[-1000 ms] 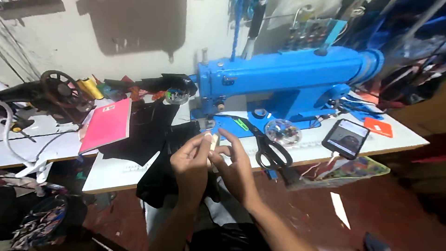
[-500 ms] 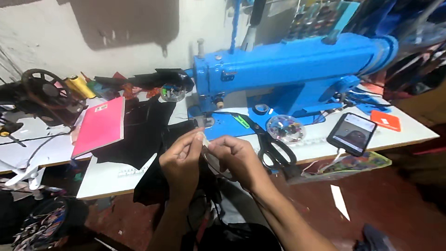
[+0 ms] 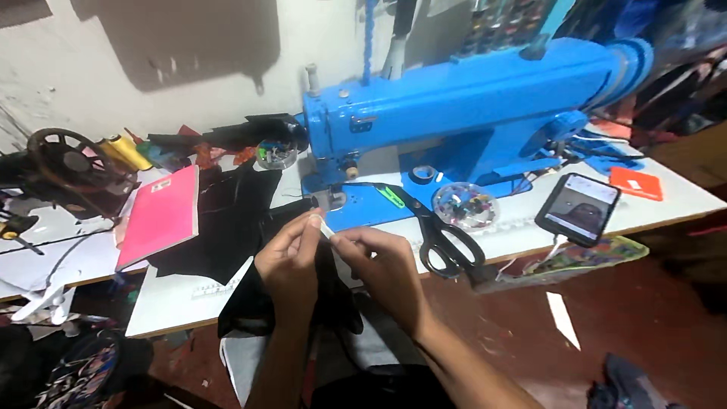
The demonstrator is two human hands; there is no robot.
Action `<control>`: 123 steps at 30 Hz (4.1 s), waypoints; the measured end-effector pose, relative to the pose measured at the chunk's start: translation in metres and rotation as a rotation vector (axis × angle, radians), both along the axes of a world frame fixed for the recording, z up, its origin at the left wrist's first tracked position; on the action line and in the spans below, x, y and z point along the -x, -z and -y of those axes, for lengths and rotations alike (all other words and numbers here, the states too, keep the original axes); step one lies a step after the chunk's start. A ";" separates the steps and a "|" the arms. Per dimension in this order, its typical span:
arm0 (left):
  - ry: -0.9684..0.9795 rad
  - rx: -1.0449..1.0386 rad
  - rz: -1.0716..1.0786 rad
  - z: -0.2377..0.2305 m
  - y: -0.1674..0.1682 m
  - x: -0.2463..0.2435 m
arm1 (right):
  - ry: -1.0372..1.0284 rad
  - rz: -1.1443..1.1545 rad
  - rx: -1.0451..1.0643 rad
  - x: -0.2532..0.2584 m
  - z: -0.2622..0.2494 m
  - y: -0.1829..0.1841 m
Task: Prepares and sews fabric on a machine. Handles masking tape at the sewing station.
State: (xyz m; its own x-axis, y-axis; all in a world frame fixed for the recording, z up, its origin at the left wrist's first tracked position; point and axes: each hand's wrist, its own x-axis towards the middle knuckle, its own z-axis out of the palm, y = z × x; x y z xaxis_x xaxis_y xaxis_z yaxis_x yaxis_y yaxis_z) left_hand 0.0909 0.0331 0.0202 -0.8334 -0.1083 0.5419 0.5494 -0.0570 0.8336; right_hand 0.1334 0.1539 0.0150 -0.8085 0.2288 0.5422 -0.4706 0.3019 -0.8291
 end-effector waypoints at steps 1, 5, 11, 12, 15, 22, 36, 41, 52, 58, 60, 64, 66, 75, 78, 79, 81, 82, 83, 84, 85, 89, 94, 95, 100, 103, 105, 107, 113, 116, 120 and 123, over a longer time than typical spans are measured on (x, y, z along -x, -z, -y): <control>0.031 -0.041 0.044 0.001 -0.002 -0.001 | -0.001 0.028 0.009 0.002 0.000 -0.001; 0.086 -0.153 0.167 0.002 -0.010 -0.005 | -0.007 0.089 0.044 0.009 0.001 -0.002; 0.071 -0.198 0.245 -0.001 -0.015 -0.009 | -0.046 0.122 0.082 0.012 0.001 -0.001; 0.065 -0.199 0.265 -0.003 -0.016 -0.010 | -0.038 0.124 0.077 0.013 0.001 -0.001; 0.052 -0.249 0.330 -0.009 -0.017 -0.012 | -0.009 0.115 0.051 0.015 0.001 0.002; 0.020 -0.270 0.395 -0.019 -0.016 -0.009 | 0.009 0.138 0.047 0.019 -0.001 0.004; 0.014 -0.227 0.434 -0.011 -0.022 -0.004 | 0.290 0.067 -0.229 0.017 -0.045 0.008; 0.149 -0.341 0.648 -0.028 -0.009 -0.003 | 0.425 0.179 -0.605 0.025 -0.044 0.027; 0.348 -0.396 0.781 -0.028 0.011 0.003 | 0.167 0.213 -0.563 0.026 -0.059 0.063; 0.232 0.049 0.343 -0.037 0.026 -0.006 | -0.069 0.397 0.140 0.021 -0.048 0.020; 0.227 0.138 0.192 -0.038 0.030 -0.008 | -0.071 0.423 0.254 0.021 -0.045 0.015; 0.172 0.211 0.134 -0.029 0.031 -0.005 | -0.030 0.356 0.387 0.017 -0.041 0.013; 0.174 0.218 0.201 -0.021 0.028 -0.002 | -0.033 0.320 0.398 0.013 -0.043 0.011; 0.373 0.056 0.357 -0.015 0.023 0.002 | -0.143 0.381 0.496 0.010 -0.044 0.010; 0.334 0.029 0.333 -0.018 0.024 -0.001 | -0.125 0.384 0.448 0.007 -0.043 0.007; 0.327 0.008 0.336 -0.018 0.023 -0.002 | -0.114 0.384 0.431 0.006 -0.042 0.005; 0.346 -0.041 0.368 -0.018 0.023 -0.004 | -0.110 0.383 0.399 0.004 -0.043 0.002; 0.373 -0.063 0.387 -0.017 0.022 -0.004 | -0.131 0.391 0.386 0.004 -0.046 0.002; 0.408 -0.066 0.403 -0.013 0.022 -0.004 | -0.174 0.408 0.371 0.005 -0.050 0.001; 0.444 -0.046 0.403 -0.009 0.022 -0.002 | -0.225 0.436 0.349 0.006 -0.056 -0.001; 0.476 0.008 0.383 -0.003 0.023 0.000 | -0.278 0.466 0.317 0.009 -0.061 -0.002; 0.553 0.327 0.278 0.015 0.010 0.015 | -0.384 0.455 0.022 0.020 -0.070 -0.017; 0.428 0.245 0.428 0.020 -0.003 0.023 | 0.047 0.126 -0.540 0.034 -0.067 -0.025; 0.406 0.191 0.500 0.019 -0.002 0.023 | 0.125 0.156 -0.620 0.035 -0.069 -0.021; 0.359 -0.020 0.768 0.014 0.016 0.028 | 0.163 0.497 -0.878 0.026 -0.060 0.033; 0.330 -0.064 0.798 0.007 0.025 0.030 | 0.199 0.395 -0.785 0.019 -0.058 0.043; 0.299 -0.092 0.796 0.001 0.026 0.028 | 0.098 0.443 -0.575 0.010 -0.057 0.022; 0.267 -0.098 0.739 -0.008 0.025 0.025 | -0.038 0.506 -0.305 0.006 -0.057 0.002; 0.109 0.197 0.256 -0.018 0.028 0.016 | -0.178 0.504 -0.021 0.013 -0.050 -0.012; 0.042 0.306 0.045 -0.016 0.034 0.016 | -0.187 0.531 0.029 0.014 -0.046 -0.013; 0.017 0.355 -0.044 -0.013 0.041 0.016 | -0.187 0.540 0.042 0.017 -0.045 -0.013; -0.001 0.362 -0.099 -0.012 0.043 0.016 | -0.189 0.547 0.022 0.019 -0.046 -0.012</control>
State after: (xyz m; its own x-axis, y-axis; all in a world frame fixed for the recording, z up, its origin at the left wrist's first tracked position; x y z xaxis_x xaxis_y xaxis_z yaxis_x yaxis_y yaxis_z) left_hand 0.0747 0.0451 -0.0225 -0.7751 0.1044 0.6231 0.6282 0.2326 0.7425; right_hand 0.1140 0.1996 0.0274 -0.9977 0.0596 0.0309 -0.0162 0.2339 -0.9721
